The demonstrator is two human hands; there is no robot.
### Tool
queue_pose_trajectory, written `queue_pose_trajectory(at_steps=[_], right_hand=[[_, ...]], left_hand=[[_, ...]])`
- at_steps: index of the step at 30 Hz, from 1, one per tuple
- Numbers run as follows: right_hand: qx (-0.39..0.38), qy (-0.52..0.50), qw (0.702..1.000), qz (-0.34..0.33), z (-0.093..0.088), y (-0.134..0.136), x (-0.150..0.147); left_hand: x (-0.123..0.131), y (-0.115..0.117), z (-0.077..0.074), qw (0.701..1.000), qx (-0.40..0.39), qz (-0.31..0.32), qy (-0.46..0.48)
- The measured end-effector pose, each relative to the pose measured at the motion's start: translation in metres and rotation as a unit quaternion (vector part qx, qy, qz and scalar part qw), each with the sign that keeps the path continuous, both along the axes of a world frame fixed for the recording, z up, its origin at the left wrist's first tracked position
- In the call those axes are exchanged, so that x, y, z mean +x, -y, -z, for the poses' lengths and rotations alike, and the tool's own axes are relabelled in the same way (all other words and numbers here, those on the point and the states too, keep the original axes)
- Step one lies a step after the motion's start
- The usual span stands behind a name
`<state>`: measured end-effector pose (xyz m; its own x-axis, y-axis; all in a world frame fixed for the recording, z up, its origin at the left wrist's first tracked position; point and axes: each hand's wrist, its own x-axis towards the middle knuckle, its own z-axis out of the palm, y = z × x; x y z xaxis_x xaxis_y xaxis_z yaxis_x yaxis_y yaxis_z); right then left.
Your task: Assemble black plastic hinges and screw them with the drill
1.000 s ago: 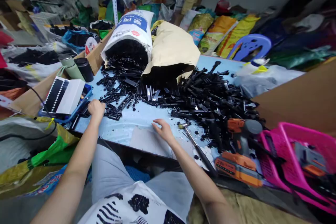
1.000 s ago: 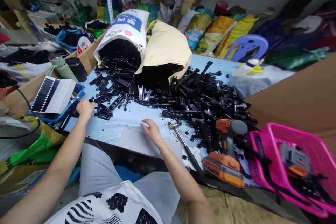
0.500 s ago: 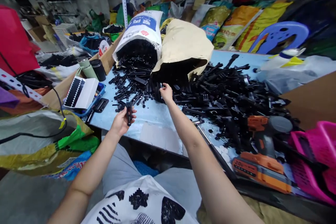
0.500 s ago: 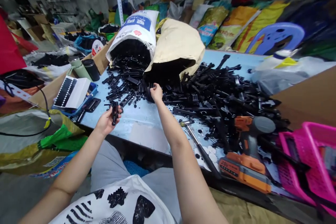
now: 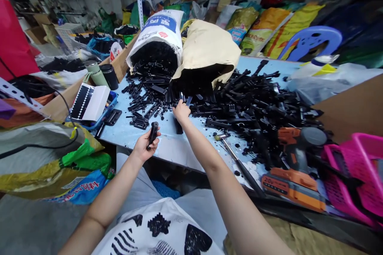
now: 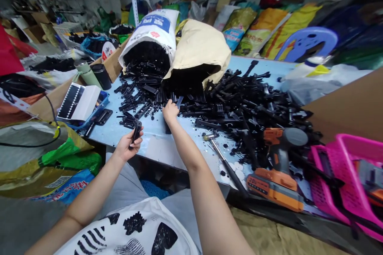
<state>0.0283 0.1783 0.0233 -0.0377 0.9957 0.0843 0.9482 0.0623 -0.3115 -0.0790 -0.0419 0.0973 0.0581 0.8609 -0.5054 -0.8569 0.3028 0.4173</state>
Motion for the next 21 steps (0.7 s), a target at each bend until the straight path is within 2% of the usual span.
queue_pose_trajectory(at_steps=[4, 6, 9, 12, 14, 16, 18, 19, 21], right_hand=[[0.012, 0.043, 0.999, -0.004, 0.006, 0.032, 0.008], [-0.019, 0.044, 0.999, -0.007, 0.013, 0.044, 0.019], [-0.068, 0.004, 0.997, -0.031, 0.024, 0.054, 0.035], [-0.082, -0.127, 0.986, -0.069, 0.034, 0.062, 0.049], [-0.105, -0.27, 0.954, -0.084, 0.037, 0.071, 0.058], [-0.154, -0.415, 0.892, -0.092, 0.038, 0.083, 0.066], [-0.192, -0.499, 0.839, -0.104, 0.037, 0.096, 0.075], [-0.188, -0.5, 0.837, -0.114, 0.036, 0.102, 0.079], [-0.121, -0.423, 0.888, -0.131, 0.034, 0.115, 0.089]], left_hand=[[-0.006, 0.004, 0.001, 0.999, -0.001, 0.008, 0.049], [-0.006, 0.005, 0.007, 0.998, 0.011, 0.022, 0.054], [0.001, 0.004, 0.021, 0.998, 0.046, 0.03, -0.001], [0.008, 0.002, 0.036, 0.991, 0.083, 0.015, -0.1], [0.011, 0.001, 0.045, 0.984, 0.094, 0.014, -0.15], [0.013, 0.002, 0.053, 0.977, 0.096, 0.022, -0.189], [0.015, 0.002, 0.06, 0.969, 0.095, 0.026, -0.229], [0.017, 0.003, 0.064, 0.963, 0.094, 0.025, -0.251], [0.02, 0.004, 0.07, 0.949, 0.097, 0.017, -0.301]])
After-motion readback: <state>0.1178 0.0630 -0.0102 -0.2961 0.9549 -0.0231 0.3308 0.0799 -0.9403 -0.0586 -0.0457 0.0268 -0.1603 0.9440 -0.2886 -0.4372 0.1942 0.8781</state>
